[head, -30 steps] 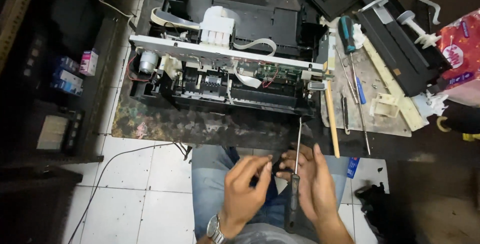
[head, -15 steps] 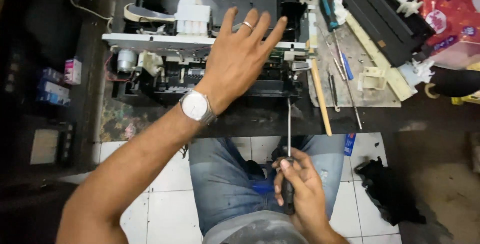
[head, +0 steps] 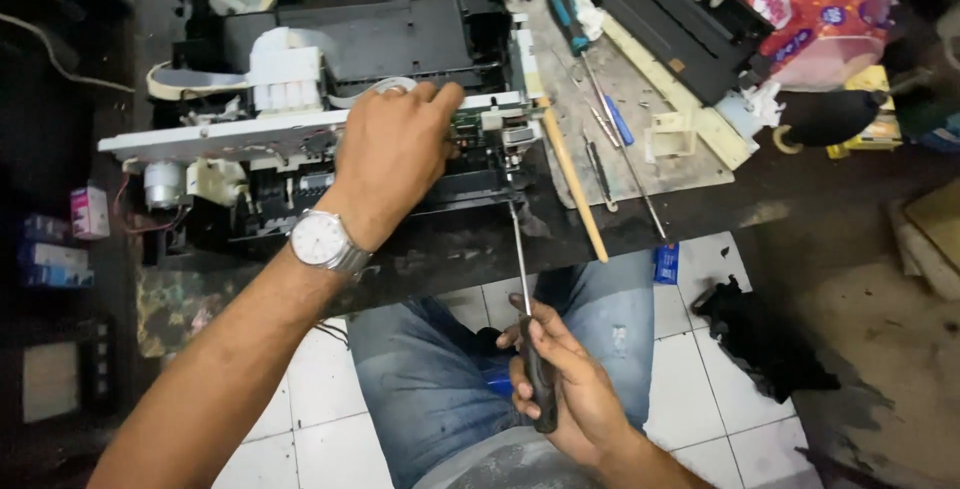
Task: The person uses a screwdriver to remove screws from a circuit board inside a disassembled electronic device. They then use the screwdriver to pry open a small white plastic component and place it on the table.
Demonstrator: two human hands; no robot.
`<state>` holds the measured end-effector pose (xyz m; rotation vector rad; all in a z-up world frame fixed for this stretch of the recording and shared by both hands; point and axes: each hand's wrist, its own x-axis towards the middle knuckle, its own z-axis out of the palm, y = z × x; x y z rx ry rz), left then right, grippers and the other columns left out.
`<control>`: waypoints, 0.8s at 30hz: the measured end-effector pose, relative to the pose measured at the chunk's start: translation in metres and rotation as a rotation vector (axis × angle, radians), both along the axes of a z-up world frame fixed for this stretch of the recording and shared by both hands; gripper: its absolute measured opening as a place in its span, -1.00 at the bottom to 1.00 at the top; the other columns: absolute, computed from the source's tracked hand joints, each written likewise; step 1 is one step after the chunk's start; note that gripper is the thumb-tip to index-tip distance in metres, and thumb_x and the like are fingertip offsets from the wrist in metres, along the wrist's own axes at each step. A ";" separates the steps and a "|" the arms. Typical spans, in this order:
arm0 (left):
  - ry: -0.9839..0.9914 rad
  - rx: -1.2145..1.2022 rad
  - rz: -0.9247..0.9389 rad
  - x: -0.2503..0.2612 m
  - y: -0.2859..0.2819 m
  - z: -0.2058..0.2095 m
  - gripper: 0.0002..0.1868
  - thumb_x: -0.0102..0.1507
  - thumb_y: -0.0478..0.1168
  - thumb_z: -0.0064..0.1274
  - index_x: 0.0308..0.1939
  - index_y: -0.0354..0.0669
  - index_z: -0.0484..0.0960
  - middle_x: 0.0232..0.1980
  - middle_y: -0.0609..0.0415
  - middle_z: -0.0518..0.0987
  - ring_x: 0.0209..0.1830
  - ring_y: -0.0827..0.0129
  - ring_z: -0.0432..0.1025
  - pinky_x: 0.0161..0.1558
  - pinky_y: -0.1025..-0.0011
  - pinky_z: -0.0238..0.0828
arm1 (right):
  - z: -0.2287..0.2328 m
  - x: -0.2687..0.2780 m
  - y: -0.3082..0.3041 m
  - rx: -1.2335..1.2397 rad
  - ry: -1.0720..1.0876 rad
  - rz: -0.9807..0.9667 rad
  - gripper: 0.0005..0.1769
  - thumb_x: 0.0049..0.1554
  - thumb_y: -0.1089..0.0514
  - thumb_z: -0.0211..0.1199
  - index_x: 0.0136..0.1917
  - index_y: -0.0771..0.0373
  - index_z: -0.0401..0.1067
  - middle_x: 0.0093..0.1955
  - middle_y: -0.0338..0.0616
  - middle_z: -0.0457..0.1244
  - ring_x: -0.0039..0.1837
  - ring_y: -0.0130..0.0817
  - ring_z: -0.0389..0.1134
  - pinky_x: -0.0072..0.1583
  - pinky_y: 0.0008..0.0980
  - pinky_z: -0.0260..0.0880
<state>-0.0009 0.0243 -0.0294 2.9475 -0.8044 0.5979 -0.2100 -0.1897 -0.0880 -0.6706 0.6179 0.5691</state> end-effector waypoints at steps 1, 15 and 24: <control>-0.002 0.000 -0.012 -0.001 0.000 0.001 -0.72 0.08 -0.24 0.32 -0.23 -0.07 0.52 -0.41 0.11 0.56 -0.59 0.08 0.46 -0.54 0.11 0.38 | -0.001 0.000 0.000 0.000 -0.002 -0.012 -0.61 0.26 0.13 0.08 0.35 0.11 0.27 0.04 0.16 0.24 -0.39 -0.32 0.15 -0.49 -0.45 0.08; 0.130 0.024 0.036 -0.002 -0.001 0.008 -0.60 0.12 -0.06 0.42 -0.19 -0.09 0.51 -0.41 0.11 0.56 -0.57 0.23 0.45 -0.39 0.13 0.53 | -0.044 -0.005 -0.007 0.294 -0.049 -0.057 -0.58 0.39 -0.07 -0.04 0.06 0.39 0.31 -0.36 -0.17 0.04 -0.47 -0.50 0.00 -0.47 -0.51 0.11; 0.088 0.067 0.009 -0.003 -0.002 0.010 -0.59 0.14 -0.08 0.36 -0.12 -0.10 0.48 -0.32 0.07 0.57 -0.50 0.05 0.50 -0.40 0.07 0.46 | 0.015 0.008 0.002 -0.093 0.163 -0.032 -0.62 0.30 -0.13 0.10 0.11 0.24 0.32 -0.19 0.10 0.23 -0.43 -0.34 0.09 -0.48 -0.42 0.06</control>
